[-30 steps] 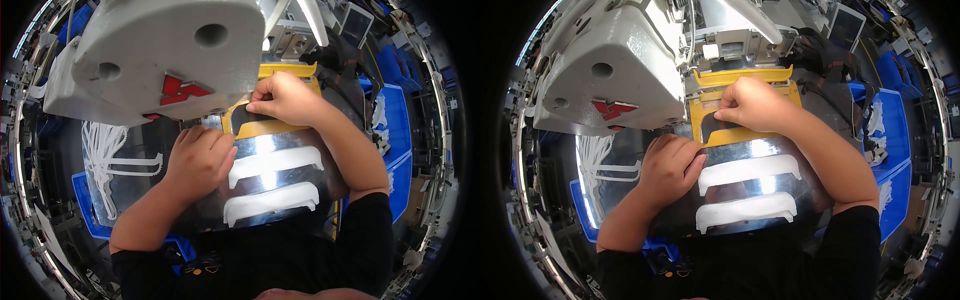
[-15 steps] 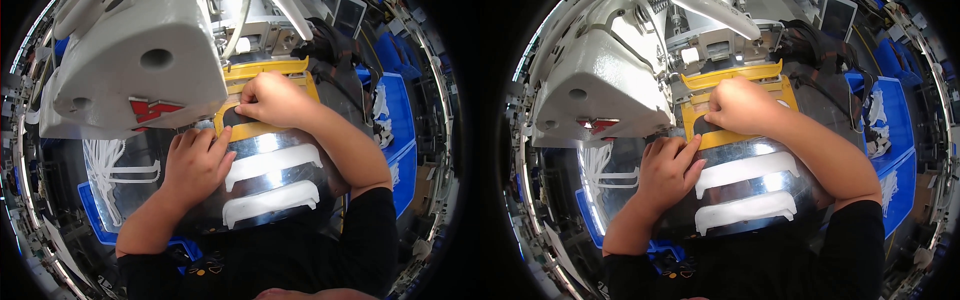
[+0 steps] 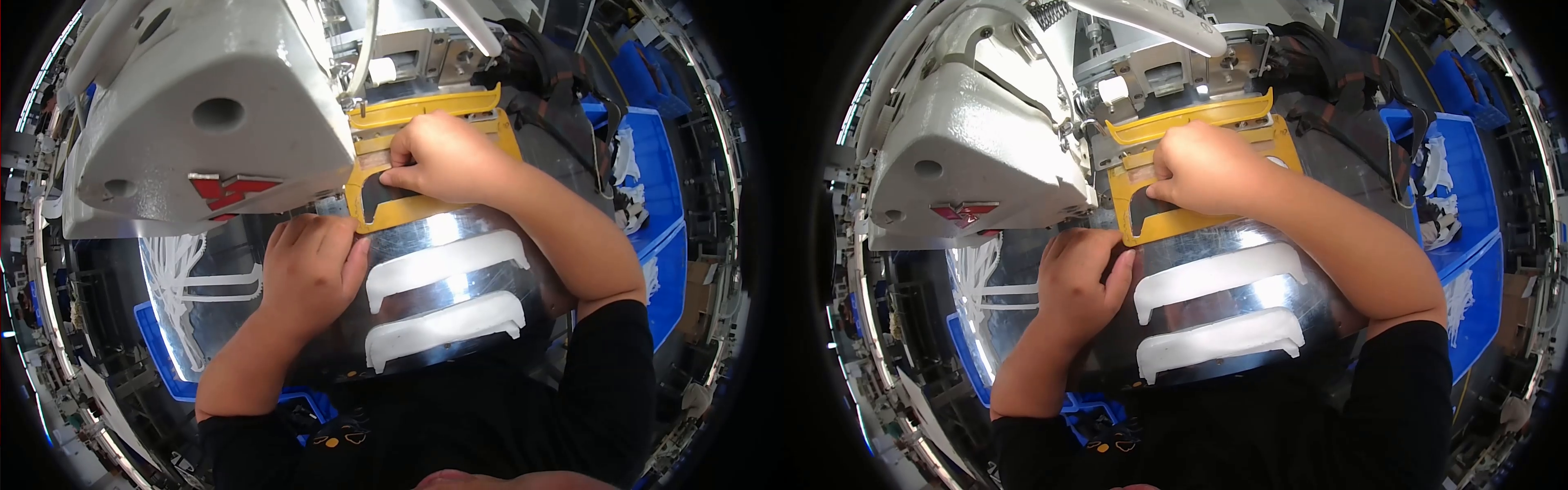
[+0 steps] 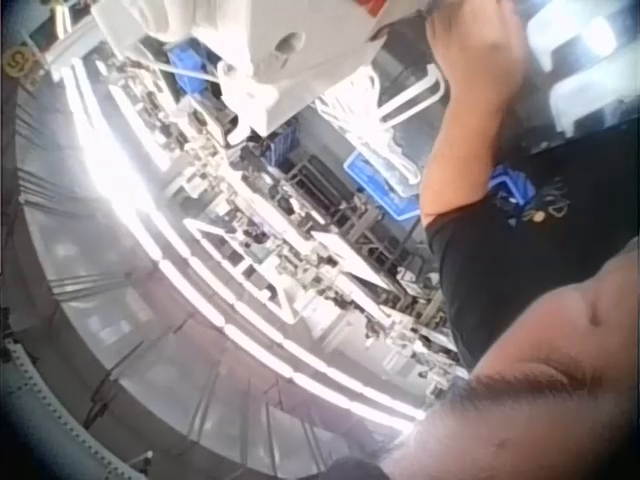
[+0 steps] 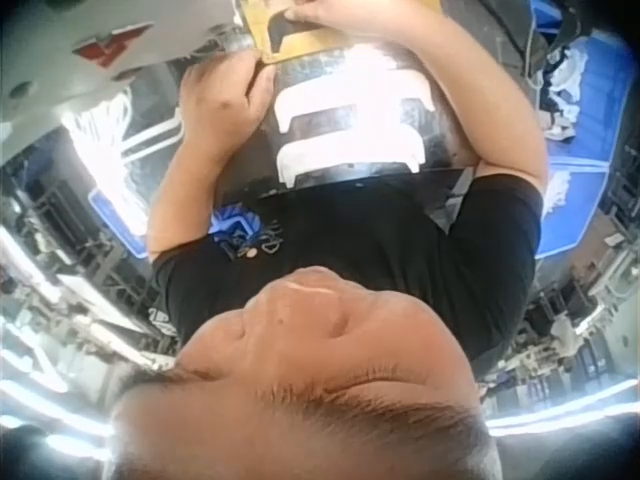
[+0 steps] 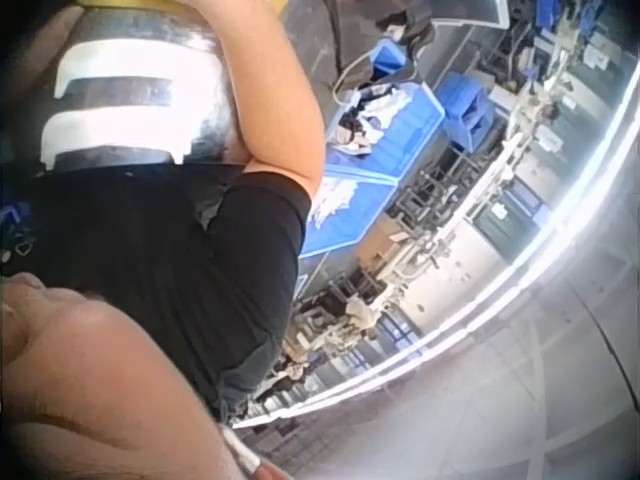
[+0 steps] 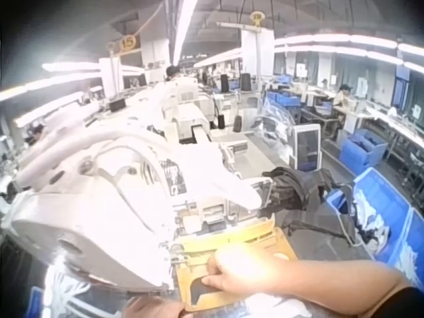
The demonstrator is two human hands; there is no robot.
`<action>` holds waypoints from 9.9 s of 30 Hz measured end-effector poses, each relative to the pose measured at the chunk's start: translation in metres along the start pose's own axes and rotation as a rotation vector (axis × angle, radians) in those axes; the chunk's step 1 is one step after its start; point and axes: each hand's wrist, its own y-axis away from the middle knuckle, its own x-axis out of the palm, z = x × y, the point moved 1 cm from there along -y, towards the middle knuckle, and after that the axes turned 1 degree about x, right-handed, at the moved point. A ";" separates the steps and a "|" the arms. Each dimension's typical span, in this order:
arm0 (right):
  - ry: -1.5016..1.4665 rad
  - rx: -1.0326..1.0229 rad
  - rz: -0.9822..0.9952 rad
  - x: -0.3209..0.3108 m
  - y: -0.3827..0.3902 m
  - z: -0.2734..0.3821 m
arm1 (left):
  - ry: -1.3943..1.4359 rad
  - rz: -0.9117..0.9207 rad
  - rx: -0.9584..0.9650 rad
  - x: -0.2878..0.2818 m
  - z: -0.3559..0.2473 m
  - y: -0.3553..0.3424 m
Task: Sewing together white fabric or plastic components using an industrial sewing machine.
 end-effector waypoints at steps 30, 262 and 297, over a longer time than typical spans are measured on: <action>0.003 -0.025 0.022 -0.004 -0.002 0.001 | -0.065 0.027 0.058 0.002 0.000 -0.002; 0.440 -0.432 -0.276 -0.016 0.065 -0.045 | -0.194 0.137 -0.032 0.001 -0.014 0.006; 0.410 -0.467 -0.291 -0.002 0.069 -0.028 | -0.312 0.109 -0.173 -0.003 -0.004 0.010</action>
